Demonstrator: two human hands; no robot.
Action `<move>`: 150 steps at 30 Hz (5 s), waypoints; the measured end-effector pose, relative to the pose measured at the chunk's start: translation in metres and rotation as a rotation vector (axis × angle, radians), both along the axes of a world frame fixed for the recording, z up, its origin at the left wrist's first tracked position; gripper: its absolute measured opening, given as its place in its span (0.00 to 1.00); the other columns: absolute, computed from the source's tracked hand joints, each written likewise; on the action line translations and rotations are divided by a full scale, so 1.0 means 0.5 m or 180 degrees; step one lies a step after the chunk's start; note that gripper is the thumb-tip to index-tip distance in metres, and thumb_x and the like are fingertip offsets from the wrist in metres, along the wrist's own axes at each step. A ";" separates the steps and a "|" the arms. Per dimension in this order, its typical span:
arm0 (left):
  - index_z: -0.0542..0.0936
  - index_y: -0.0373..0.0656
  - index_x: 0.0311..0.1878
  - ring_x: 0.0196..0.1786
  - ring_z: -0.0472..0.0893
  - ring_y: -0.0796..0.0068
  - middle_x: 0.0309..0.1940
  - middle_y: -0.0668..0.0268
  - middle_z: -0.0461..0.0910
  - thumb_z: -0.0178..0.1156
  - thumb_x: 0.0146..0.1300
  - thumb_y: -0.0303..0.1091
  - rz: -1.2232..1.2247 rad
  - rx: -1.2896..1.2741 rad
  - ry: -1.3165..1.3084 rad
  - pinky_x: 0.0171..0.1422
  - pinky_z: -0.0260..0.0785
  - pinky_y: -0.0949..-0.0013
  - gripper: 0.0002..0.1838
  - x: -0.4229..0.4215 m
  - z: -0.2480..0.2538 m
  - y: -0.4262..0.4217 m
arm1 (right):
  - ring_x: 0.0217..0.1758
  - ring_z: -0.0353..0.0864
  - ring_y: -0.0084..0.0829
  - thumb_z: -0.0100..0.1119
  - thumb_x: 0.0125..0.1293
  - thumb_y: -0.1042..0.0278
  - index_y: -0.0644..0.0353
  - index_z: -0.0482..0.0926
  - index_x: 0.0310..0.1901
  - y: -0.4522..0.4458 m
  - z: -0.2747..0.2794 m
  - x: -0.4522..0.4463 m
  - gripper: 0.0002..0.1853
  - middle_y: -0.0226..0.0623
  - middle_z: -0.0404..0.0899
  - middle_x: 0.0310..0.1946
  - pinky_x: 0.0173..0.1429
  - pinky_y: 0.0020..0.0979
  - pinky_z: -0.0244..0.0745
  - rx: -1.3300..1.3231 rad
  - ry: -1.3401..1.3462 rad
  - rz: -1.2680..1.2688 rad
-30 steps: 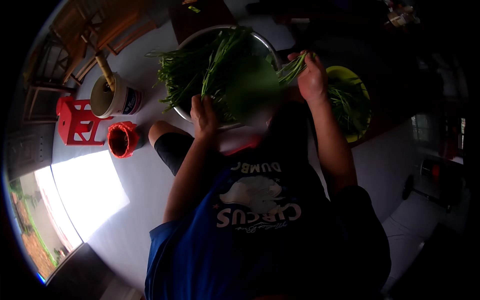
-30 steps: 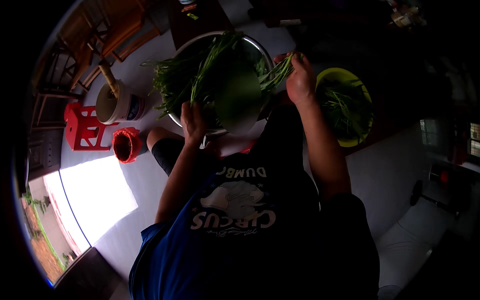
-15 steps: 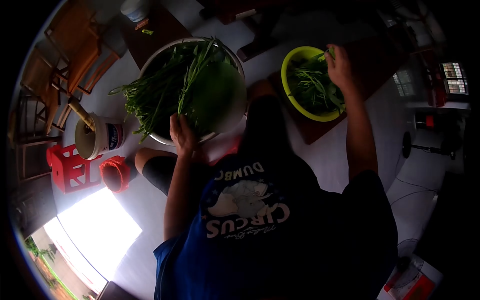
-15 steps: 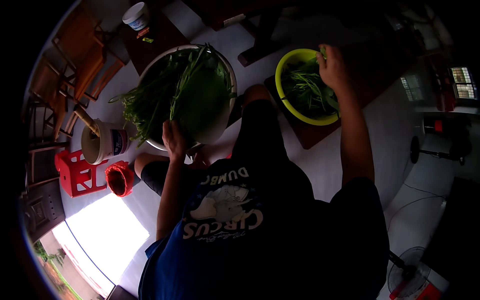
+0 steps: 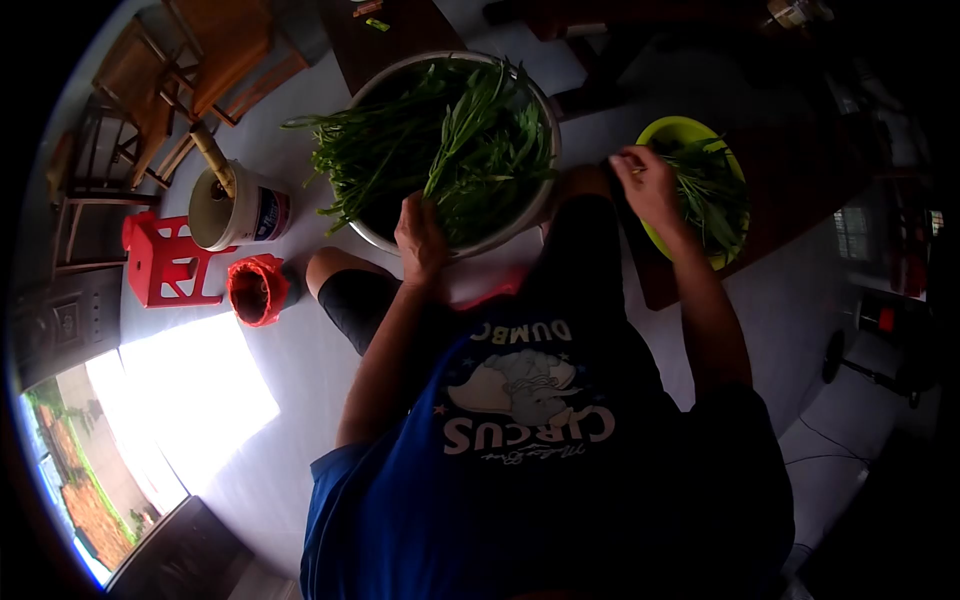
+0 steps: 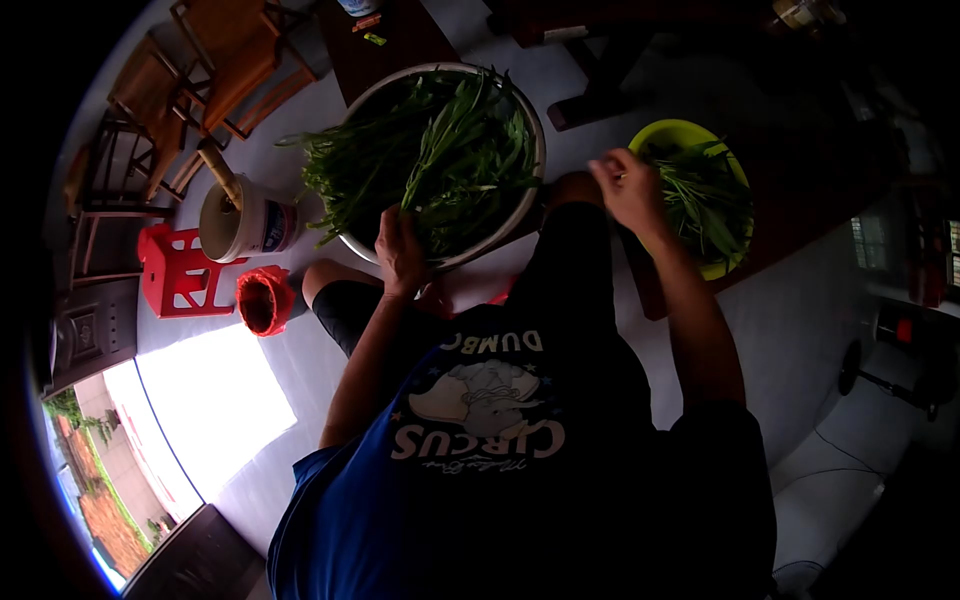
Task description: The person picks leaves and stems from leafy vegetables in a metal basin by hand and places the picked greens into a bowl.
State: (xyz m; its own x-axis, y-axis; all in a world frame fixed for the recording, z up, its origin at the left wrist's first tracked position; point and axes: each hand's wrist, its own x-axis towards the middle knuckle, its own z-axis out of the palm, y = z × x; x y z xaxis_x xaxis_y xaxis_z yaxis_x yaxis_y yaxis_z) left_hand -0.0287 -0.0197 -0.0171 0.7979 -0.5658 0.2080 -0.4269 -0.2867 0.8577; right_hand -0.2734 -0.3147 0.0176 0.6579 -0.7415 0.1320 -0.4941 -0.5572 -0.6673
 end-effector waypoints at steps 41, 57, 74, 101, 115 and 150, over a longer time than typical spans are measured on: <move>0.73 0.34 0.33 0.30 0.67 0.78 0.22 0.65 0.70 0.56 0.77 0.44 -0.0422 -0.0067 0.1155 0.35 0.63 0.65 0.21 0.040 0.021 0.030 | 0.39 0.80 0.36 0.71 0.63 0.69 0.58 0.87 0.41 0.137 0.030 0.324 0.07 0.35 0.79 0.33 0.43 0.37 0.76 -0.1216 -0.0943 0.0933; 0.80 0.39 0.42 0.32 0.70 0.86 0.31 0.76 0.77 0.54 0.80 0.43 -0.0416 -0.0744 0.2055 0.37 0.65 0.77 0.17 0.068 0.032 0.041 | 0.41 0.75 0.41 0.68 0.61 0.70 0.58 0.85 0.38 0.122 0.023 0.320 0.05 0.37 0.76 0.30 0.47 0.42 0.75 -0.0829 -0.0344 0.2129; 0.73 0.42 0.31 0.28 0.66 0.85 0.24 0.75 0.70 0.56 0.79 0.46 -0.0315 -0.0575 0.2004 0.33 0.61 0.74 0.20 0.063 0.025 0.010 | 0.27 0.73 0.21 0.60 0.71 0.68 0.65 0.80 0.35 0.134 0.030 0.339 0.09 0.30 0.77 0.24 0.34 0.30 0.71 0.1234 -0.0967 0.0946; 0.70 0.40 0.29 0.28 0.62 0.86 0.22 0.76 0.65 0.58 0.77 0.42 -0.0235 -0.0338 0.1201 0.30 0.57 0.70 0.20 0.051 0.016 0.012 | 0.40 0.78 0.34 0.67 0.61 0.69 0.57 0.78 0.31 0.237 0.055 0.350 0.07 0.33 0.76 0.31 0.39 0.34 0.80 -0.1914 -0.0812 0.2741; 0.76 0.38 0.34 0.31 0.65 0.87 0.25 0.76 0.72 0.60 0.76 0.38 -0.0182 -0.0509 0.1118 0.34 0.60 0.73 0.15 0.043 -0.022 -0.016 | 0.33 0.78 0.44 0.62 0.56 0.75 0.61 0.76 0.29 0.249 0.000 0.349 0.04 0.42 0.75 0.25 0.34 0.41 0.74 -0.0828 -0.0901 0.2274; 0.80 0.34 0.40 0.27 0.75 0.70 0.23 0.56 0.78 0.61 0.73 0.40 -0.0264 -0.0030 0.0373 0.35 0.68 0.63 0.15 0.031 0.033 0.014 | 0.37 0.84 0.46 0.63 0.67 0.62 0.56 0.78 0.40 0.120 0.078 0.359 0.08 0.41 0.82 0.28 0.40 0.47 0.78 -0.1323 -0.0172 0.2204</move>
